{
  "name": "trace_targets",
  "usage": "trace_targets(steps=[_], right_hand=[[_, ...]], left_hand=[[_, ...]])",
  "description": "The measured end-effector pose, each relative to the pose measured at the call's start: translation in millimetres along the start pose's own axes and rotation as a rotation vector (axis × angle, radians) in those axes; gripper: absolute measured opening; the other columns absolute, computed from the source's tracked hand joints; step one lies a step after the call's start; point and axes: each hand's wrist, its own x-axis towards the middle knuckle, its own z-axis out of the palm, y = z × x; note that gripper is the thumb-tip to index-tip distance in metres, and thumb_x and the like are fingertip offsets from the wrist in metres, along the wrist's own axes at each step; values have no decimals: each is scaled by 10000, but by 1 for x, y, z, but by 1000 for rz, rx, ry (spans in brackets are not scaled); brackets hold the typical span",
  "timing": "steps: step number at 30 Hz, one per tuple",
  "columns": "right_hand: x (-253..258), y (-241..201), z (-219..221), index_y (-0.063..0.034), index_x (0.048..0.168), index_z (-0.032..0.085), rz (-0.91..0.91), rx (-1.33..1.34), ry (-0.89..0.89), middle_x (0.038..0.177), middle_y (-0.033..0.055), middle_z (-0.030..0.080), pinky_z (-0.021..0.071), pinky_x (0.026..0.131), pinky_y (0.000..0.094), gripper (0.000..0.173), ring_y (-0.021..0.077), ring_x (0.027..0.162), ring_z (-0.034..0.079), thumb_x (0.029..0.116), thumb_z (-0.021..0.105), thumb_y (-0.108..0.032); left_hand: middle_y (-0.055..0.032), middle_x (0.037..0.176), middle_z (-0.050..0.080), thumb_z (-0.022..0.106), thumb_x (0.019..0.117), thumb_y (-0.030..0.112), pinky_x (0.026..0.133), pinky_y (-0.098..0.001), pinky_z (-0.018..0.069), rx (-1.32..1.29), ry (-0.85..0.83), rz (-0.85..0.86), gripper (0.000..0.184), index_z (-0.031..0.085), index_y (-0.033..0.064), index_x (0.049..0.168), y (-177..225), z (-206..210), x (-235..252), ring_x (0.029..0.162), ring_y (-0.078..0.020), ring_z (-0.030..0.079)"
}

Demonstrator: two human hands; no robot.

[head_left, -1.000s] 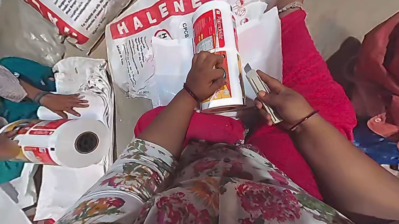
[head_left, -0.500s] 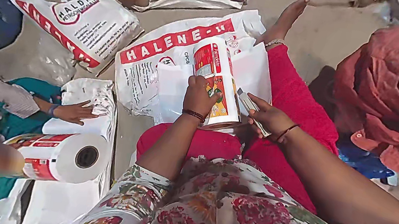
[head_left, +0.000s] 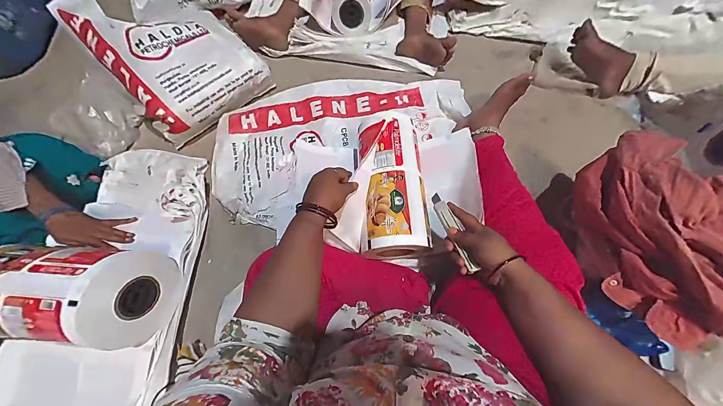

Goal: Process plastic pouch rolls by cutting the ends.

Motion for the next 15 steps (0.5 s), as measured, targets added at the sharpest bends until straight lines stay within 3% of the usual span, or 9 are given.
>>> trace_targets(steps=[5, 8, 13, 15], right_hand=[[-1, 0, 3, -316, 1656, 139, -11, -35, -9, 820, 58, 567, 455, 444, 249, 600, 112, 505, 504, 1124, 378, -173], [-4, 0, 3, -305, 1653, 161, -9, -16, 3, 803, 59, 566, 457, 431, 248, 592, 118, 494, 510, 1123, 396, -186], [-3, 5, 3, -302, 1653, 175, -24, -15, -2, 821, 59, 572, 462, 433, 249, 602, 116, 498, 514, 1112, 399, -158], [-2, 6, 3, -307, 1652, 175, -36, -16, -4, 820, 63, 579, 459, 429, 246, 609, 116, 496, 515, 1109, 399, -150]], left_hand=[[-249, 1019, 690, 609, 1010, 220, 907, -660, 490, 115, 12, -36, 260, 682, -27, 979, 8, -6, -11, 1037, -423, 660], [-292, 1117, 700, 575, 999, 210, 921, -710, 489, 210, 36, -189, 297, 715, -51, 1023, -10, -16, -12, 1116, -472, 662], [-279, 1124, 706, 687, 922, 272, 942, -694, 484, 238, -69, -479, 364, 717, -81, 1006, -82, -15, 14, 1108, -440, 672], [-311, 1252, 654, 721, 896, 225, 972, -702, 473, 249, 8, -505, 385, 694, -75, 1136, -82, -9, 10, 1205, -481, 619]])
